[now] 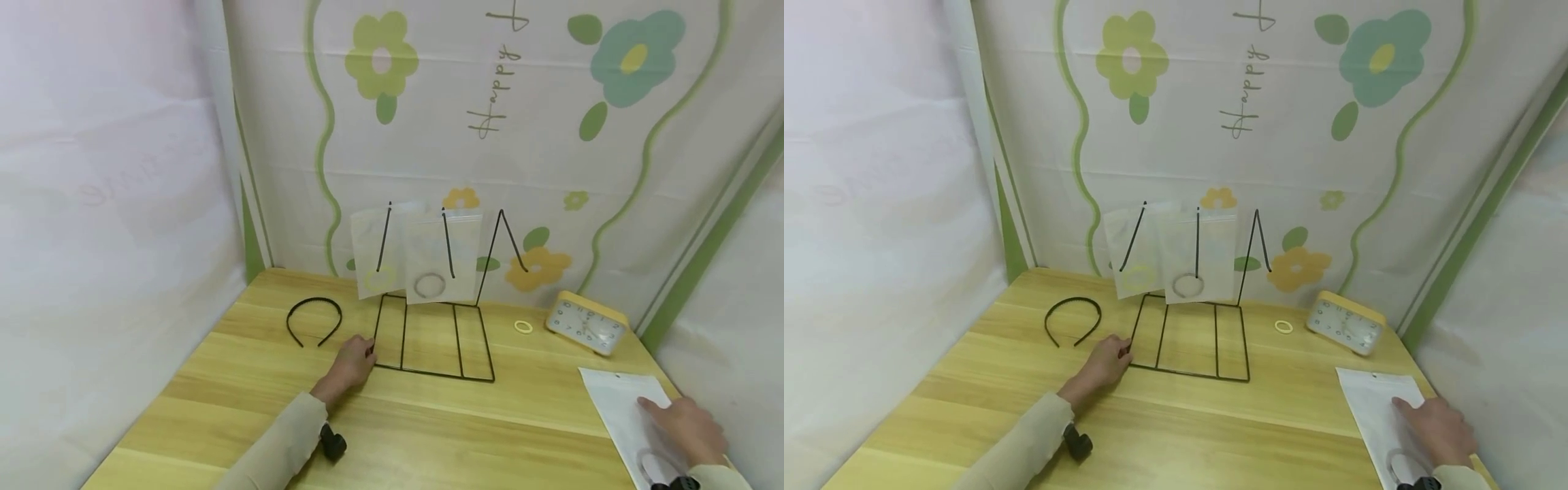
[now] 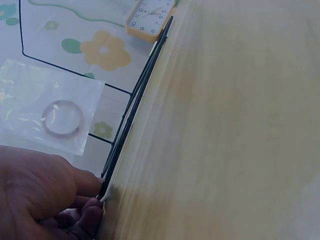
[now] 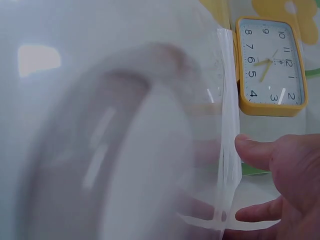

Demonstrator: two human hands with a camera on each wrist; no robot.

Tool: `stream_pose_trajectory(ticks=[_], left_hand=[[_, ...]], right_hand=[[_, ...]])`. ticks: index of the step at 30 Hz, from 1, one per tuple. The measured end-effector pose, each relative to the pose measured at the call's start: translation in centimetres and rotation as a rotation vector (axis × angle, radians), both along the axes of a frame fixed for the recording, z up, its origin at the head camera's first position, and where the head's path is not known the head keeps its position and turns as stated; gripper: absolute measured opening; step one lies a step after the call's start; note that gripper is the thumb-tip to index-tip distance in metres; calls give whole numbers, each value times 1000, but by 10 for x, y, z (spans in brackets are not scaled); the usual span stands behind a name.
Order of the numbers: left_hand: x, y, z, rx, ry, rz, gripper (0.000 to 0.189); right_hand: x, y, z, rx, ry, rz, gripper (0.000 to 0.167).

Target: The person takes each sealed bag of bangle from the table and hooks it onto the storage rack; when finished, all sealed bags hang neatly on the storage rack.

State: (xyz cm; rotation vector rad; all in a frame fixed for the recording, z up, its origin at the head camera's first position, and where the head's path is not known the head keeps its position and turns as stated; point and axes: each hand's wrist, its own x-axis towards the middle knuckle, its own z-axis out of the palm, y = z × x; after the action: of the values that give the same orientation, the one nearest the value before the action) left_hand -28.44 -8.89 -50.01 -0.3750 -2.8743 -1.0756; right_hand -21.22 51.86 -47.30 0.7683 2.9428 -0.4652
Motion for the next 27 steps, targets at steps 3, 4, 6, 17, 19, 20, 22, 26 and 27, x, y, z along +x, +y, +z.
stream_pose_trajectory(ticks=[3,4,6,17,19,20,22,26,27], left_hand=[[-1,1,-2,3,10,0,42],[-2,2,-3,1,14,1,42],[-3,2,-4,-8,20,4,42],[-4,2,-3,-36,23,-6,41],[-3,2,-2,-33,20,-5,41],[-4,1,-2,-34,18,-5,42],[-4,2,0,-37,20,-7,42],[-6,1,2,-37,17,-9,42],[-6,1,2,-39,16,-8,42]], right_hand=[[0,3,-3,14,-3,-27,92],[0,5,-4,15,-5,-25,92],[0,8,-6,18,-3,-30,89],[15,29,-11,-82,159,-47,70],[16,29,-9,-103,186,-37,68],[17,29,-8,-116,202,-35,67],[17,33,-6,-128,234,1,65],[19,39,-4,-164,246,31,66],[21,40,-4,-169,247,40,67]])
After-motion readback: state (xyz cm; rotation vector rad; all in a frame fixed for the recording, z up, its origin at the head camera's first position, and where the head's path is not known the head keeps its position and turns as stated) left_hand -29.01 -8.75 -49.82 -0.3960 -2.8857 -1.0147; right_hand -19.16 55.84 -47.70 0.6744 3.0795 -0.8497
